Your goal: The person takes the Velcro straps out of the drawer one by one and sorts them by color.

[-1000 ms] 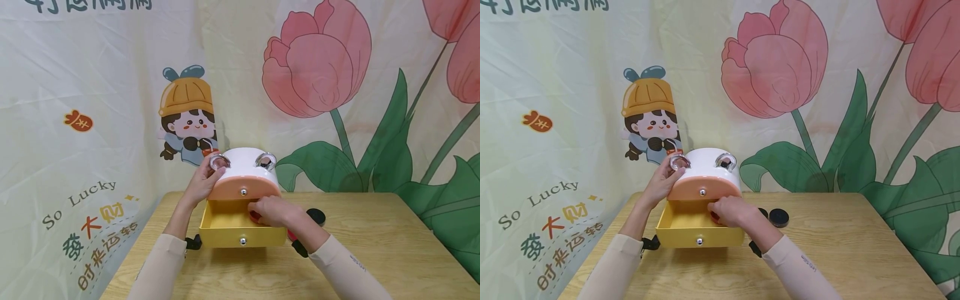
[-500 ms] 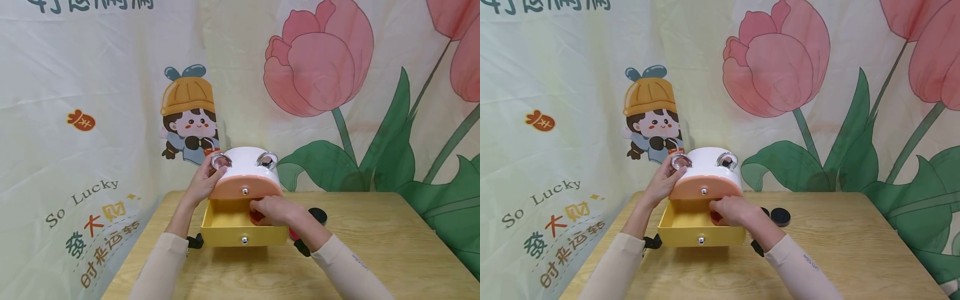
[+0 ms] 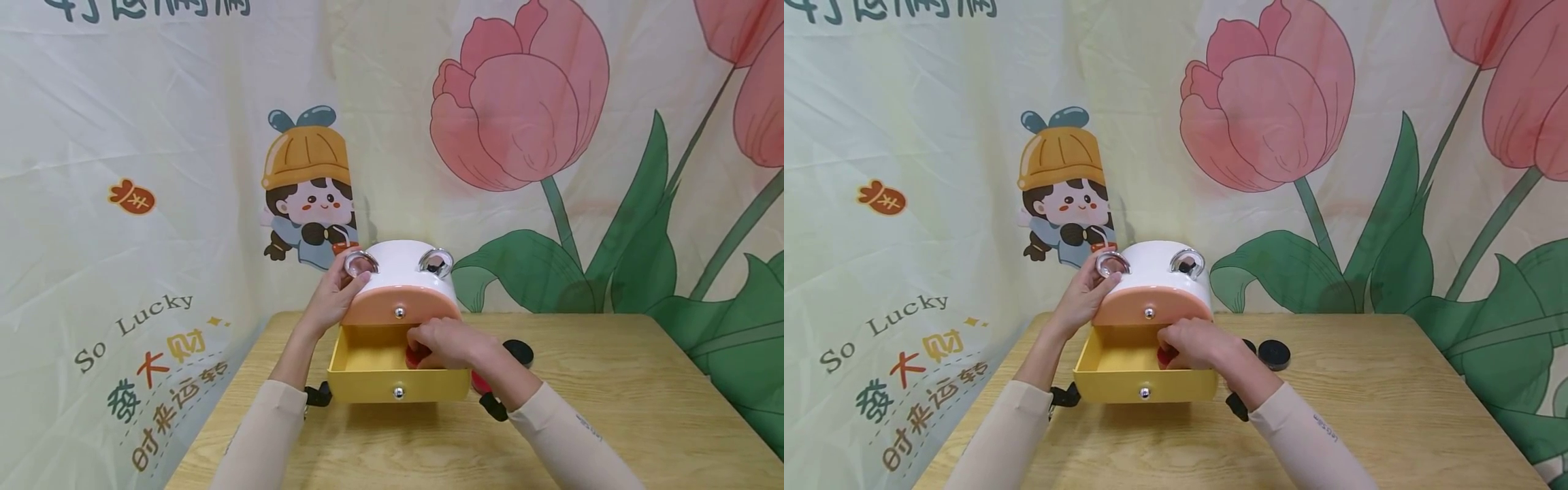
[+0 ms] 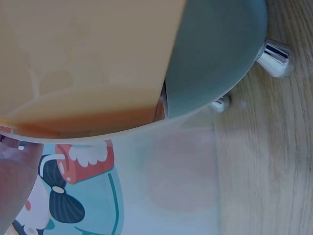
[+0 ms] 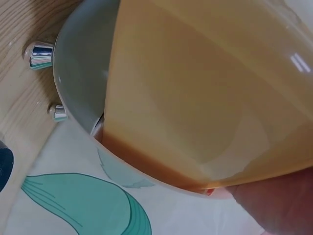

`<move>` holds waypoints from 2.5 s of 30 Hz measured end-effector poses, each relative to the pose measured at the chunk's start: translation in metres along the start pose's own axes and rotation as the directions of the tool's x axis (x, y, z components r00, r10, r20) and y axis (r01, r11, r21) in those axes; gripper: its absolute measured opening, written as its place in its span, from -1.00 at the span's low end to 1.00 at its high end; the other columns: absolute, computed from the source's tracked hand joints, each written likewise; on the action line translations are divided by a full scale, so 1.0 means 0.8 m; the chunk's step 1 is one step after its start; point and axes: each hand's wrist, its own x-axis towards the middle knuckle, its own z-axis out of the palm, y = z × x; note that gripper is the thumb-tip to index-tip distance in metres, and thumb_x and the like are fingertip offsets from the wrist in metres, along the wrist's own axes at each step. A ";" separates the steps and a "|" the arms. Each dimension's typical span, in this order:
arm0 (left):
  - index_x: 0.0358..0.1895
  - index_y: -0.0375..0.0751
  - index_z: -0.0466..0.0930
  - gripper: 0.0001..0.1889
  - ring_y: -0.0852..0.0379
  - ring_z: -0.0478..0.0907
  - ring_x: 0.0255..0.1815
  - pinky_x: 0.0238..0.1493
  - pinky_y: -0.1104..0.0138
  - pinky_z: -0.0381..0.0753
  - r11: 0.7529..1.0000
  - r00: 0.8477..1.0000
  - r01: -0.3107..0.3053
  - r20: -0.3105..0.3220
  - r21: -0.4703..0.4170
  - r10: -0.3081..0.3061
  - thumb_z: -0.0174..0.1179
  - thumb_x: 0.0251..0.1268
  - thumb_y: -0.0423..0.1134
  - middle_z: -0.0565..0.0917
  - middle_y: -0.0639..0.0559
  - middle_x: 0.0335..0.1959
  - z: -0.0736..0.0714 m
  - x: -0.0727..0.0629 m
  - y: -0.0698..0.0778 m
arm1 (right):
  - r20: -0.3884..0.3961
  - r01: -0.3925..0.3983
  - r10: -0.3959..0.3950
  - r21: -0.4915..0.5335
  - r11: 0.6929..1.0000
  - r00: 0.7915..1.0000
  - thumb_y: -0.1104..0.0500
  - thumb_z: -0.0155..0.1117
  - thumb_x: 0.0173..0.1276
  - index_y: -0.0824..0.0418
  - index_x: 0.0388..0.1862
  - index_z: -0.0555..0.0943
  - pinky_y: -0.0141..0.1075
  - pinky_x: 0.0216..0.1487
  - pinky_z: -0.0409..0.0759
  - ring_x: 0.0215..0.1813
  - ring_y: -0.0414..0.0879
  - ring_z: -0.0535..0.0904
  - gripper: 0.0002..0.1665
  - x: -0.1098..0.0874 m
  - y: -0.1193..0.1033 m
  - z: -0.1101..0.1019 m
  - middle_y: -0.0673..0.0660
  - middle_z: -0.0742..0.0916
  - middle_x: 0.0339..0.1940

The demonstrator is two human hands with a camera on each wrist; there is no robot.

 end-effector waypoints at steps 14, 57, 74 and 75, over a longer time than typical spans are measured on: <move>0.53 0.31 0.23 -0.37 -0.13 0.51 0.35 0.47 -0.10 0.43 1.000 1.000 0.017 0.003 -0.016 -0.017 0.25 0.50 0.09 0.51 -0.03 0.36 0.000 -0.001 0.000 | -0.034 0.047 -0.038 0.319 0.947 0.999 -0.09 0.48 0.37 -0.03 -0.03 0.61 -0.38 -0.06 0.60 -0.06 -0.07 0.62 -0.68 -0.010 -0.005 -0.011 -0.13 0.69 -0.16; 0.53 0.30 0.24 -0.36 -0.11 0.54 0.30 0.42 -0.09 0.49 1.000 1.000 0.006 -0.002 -0.014 -0.006 0.26 0.47 0.12 0.54 -0.01 0.33 0.001 -0.001 0.001 | -0.412 0.224 -0.097 0.272 0.936 0.906 0.01 0.60 0.26 0.05 0.03 0.80 -0.14 0.19 0.70 0.35 -0.02 0.57 -0.63 -0.058 0.002 -0.024 0.05 0.70 0.32; 0.52 0.37 0.23 -0.36 -0.11 0.53 0.27 0.42 -0.08 0.48 1.000 1.000 0.025 0.004 -0.015 -0.025 0.26 0.47 0.16 0.53 -0.02 0.35 0.001 -0.002 0.001 | -0.498 0.148 0.050 0.351 0.925 0.866 0.11 0.65 0.20 0.07 0.03 0.82 -0.31 -0.04 0.74 0.26 0.03 0.61 -0.60 -0.108 0.025 -0.015 0.09 0.70 0.32; 0.52 0.37 0.23 -0.35 -0.11 0.53 0.27 0.42 -0.08 0.48 1.000 1.000 0.027 0.004 -0.015 -0.027 0.26 0.46 0.16 0.52 -0.03 0.34 0.001 -0.002 0.001 | -0.505 0.146 0.060 0.358 0.922 0.861 0.11 0.65 0.19 0.06 0.03 0.82 -0.31 -0.04 0.74 0.26 0.04 0.62 -0.60 -0.111 0.028 -0.013 0.09 0.71 0.32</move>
